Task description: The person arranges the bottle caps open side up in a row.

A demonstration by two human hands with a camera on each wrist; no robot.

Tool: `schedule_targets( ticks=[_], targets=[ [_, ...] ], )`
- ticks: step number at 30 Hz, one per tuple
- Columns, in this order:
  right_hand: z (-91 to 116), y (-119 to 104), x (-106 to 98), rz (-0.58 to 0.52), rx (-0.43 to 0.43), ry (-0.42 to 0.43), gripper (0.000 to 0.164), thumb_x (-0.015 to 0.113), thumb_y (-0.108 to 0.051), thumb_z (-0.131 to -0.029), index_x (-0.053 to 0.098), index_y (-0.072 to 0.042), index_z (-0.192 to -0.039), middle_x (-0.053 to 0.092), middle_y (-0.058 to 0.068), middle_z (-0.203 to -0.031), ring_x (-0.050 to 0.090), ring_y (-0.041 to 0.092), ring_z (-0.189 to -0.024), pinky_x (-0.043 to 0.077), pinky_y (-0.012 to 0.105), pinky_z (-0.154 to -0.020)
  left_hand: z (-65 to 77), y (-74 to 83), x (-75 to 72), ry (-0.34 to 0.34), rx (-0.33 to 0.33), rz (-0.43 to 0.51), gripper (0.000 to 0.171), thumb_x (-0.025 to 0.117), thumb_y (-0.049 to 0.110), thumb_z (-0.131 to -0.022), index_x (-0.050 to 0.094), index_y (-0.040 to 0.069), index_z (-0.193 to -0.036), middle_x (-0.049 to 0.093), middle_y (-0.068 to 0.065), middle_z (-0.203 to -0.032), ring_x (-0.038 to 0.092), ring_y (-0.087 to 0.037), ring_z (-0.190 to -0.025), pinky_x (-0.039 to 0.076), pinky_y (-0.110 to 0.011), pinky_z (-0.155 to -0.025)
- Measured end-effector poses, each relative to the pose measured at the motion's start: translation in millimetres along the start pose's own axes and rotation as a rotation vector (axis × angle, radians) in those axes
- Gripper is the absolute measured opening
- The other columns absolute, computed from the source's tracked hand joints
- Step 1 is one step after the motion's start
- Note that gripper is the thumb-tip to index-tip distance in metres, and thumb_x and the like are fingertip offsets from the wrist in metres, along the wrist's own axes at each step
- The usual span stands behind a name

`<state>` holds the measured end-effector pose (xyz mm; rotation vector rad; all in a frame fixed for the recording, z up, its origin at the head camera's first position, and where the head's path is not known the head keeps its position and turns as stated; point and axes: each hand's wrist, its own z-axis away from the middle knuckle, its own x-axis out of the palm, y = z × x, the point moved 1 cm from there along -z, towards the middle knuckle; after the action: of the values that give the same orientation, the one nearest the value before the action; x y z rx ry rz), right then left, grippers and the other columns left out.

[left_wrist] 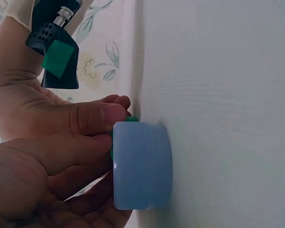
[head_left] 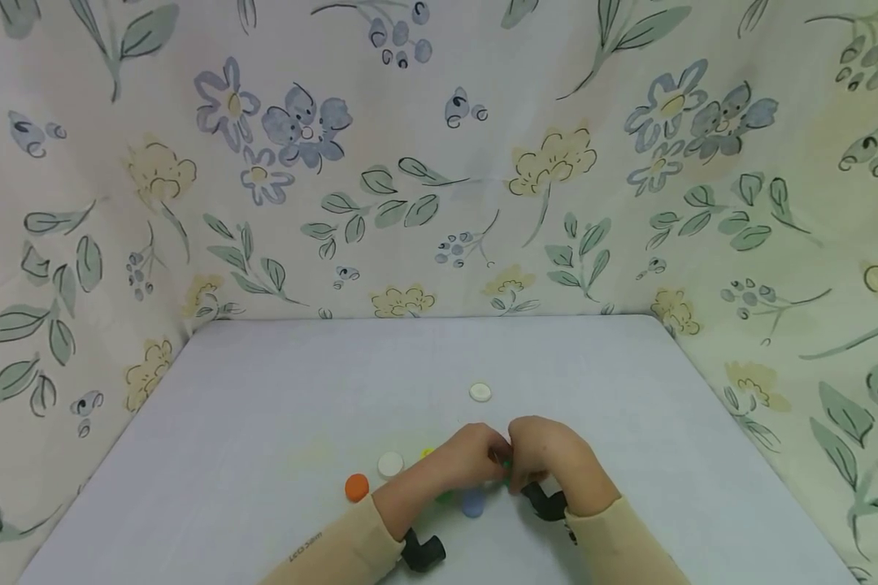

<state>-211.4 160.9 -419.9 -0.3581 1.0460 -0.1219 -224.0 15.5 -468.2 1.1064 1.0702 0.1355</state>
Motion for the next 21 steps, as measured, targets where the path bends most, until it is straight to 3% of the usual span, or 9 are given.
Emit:
schedule_targets(
  ticks=[5, 10, 13, 21],
  targets=[
    [-1.3, 3.9, -4.9, -0.037, -0.042, -0.029, 0.023, 0.088, -0.001, -0.073, 0.066, -0.006, -0.067, 0.059, 0.002, -0.058, 0.055, 0.015, -0.055, 0.049, 0.028, -0.056, 0.3, 1.4, -0.1, 0.002, -0.009, -0.002, 0.019, 0.08, 0.001, -0.084, 0.08, 0.005, -0.103, 0.075, 0.001, -0.092, 0.057, -0.002, -0.07, 0.049, -0.019, -0.067],
    [-3.4, 8.8, -8.3, -0.075, -0.068, -0.038, 0.018, 0.081, 0.002, -0.073, 0.067, -0.006, -0.065, 0.058, 0.001, -0.056, 0.05, 0.014, -0.053, 0.043, 0.027, -0.055, 0.1, -0.2, -1.1, 0.008, 0.001, -0.015, 0.023, 0.079, -0.001, -0.084, 0.08, 0.004, -0.107, 0.075, 0.001, -0.093, 0.056, -0.002, -0.07, 0.048, -0.019, -0.067],
    [-5.1, 12.2, -10.6, -0.111, -0.082, -0.048, 0.014, 0.077, 0.004, -0.072, 0.067, -0.006, -0.069, 0.06, 0.002, -0.058, 0.05, 0.014, -0.054, 0.042, 0.027, -0.055, -0.5, -1.7, -2.7, 0.019, 0.012, -0.031, 0.027, 0.075, -0.004, -0.083, 0.08, 0.005, -0.109, 0.074, 0.003, -0.095, 0.055, -0.002, -0.071, 0.048, -0.018, -0.068],
    [-7.4, 20.4, -20.0, -0.226, -0.132, -0.062, 0.01, 0.076, 0.001, -0.074, 0.072, -0.005, -0.082, 0.068, 0.003, -0.075, 0.064, 0.019, -0.066, 0.054, 0.034, -0.065, -2.3, -0.4, -12.3, 0.05, 0.0, -0.017, 0.031, 0.073, -0.007, -0.085, 0.078, 0.004, -0.113, 0.075, 0.002, -0.102, 0.058, -0.003, -0.074, 0.05, -0.02, -0.067]
  ],
)
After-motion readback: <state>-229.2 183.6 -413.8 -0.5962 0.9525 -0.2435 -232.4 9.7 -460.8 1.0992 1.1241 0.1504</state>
